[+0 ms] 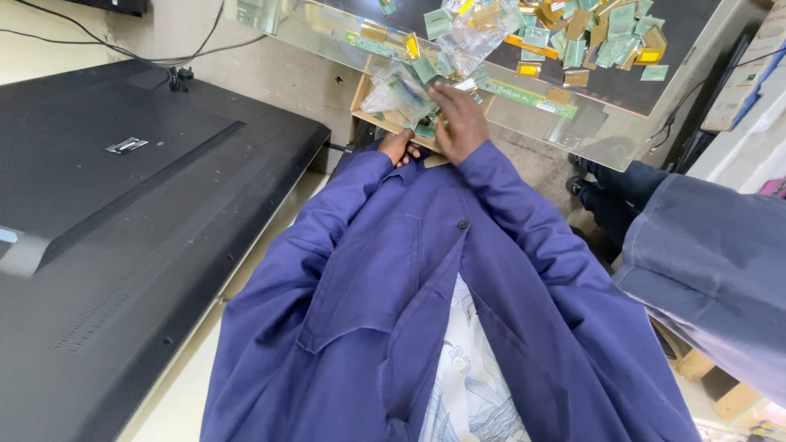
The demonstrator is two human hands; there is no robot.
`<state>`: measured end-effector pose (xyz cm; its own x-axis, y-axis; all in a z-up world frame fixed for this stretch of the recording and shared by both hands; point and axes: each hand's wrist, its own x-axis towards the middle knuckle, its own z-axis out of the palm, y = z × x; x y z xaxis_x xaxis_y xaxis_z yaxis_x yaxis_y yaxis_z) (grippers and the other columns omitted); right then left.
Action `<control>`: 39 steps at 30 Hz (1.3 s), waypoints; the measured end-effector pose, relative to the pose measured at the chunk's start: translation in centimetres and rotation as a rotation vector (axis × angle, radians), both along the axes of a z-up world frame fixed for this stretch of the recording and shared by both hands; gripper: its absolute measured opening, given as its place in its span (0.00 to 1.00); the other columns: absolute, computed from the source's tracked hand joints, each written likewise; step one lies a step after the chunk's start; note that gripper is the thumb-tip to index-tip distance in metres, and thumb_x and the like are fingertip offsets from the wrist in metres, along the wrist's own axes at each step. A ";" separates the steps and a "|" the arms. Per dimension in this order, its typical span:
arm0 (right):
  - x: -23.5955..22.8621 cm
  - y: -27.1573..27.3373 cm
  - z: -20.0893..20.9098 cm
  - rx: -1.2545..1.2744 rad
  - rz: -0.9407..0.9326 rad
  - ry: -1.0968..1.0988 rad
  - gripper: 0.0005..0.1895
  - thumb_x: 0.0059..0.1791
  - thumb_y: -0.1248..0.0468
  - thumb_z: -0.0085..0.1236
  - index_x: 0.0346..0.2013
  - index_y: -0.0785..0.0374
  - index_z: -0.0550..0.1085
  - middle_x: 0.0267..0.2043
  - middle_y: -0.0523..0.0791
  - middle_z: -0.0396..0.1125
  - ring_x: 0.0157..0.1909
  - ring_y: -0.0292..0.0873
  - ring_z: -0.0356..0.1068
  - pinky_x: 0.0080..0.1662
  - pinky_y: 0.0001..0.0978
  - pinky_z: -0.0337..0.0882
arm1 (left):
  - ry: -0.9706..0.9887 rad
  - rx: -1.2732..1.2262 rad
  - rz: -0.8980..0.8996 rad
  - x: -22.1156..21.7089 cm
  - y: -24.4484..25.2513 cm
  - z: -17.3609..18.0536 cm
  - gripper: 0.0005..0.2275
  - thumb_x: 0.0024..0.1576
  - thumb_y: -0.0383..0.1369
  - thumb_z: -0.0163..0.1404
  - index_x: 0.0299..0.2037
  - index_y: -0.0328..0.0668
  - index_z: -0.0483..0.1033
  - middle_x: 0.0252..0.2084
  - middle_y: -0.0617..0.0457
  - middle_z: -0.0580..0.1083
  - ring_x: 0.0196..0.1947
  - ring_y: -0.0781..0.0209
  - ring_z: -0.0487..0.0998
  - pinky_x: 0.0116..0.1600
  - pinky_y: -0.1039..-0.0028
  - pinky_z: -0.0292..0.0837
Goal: Picking up small electronic components from a pile on a table and placing them into a cardboard box.
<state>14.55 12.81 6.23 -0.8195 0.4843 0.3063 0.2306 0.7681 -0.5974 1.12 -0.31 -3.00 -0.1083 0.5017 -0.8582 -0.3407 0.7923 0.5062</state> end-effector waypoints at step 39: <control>-1.0 0.5 4.0 -0.032 0.074 -0.269 0.25 0.52 0.63 0.49 0.63 0.67 0.63 0.68 0.57 0.54 0.69 0.62 0.51 0.66 0.58 0.53 | -0.021 -0.165 -0.022 -0.4 1.2 3.6 0.17 0.51 0.43 0.41 0.31 0.38 0.77 0.21 0.55 0.76 0.10 0.67 0.62 0.14 0.77 0.53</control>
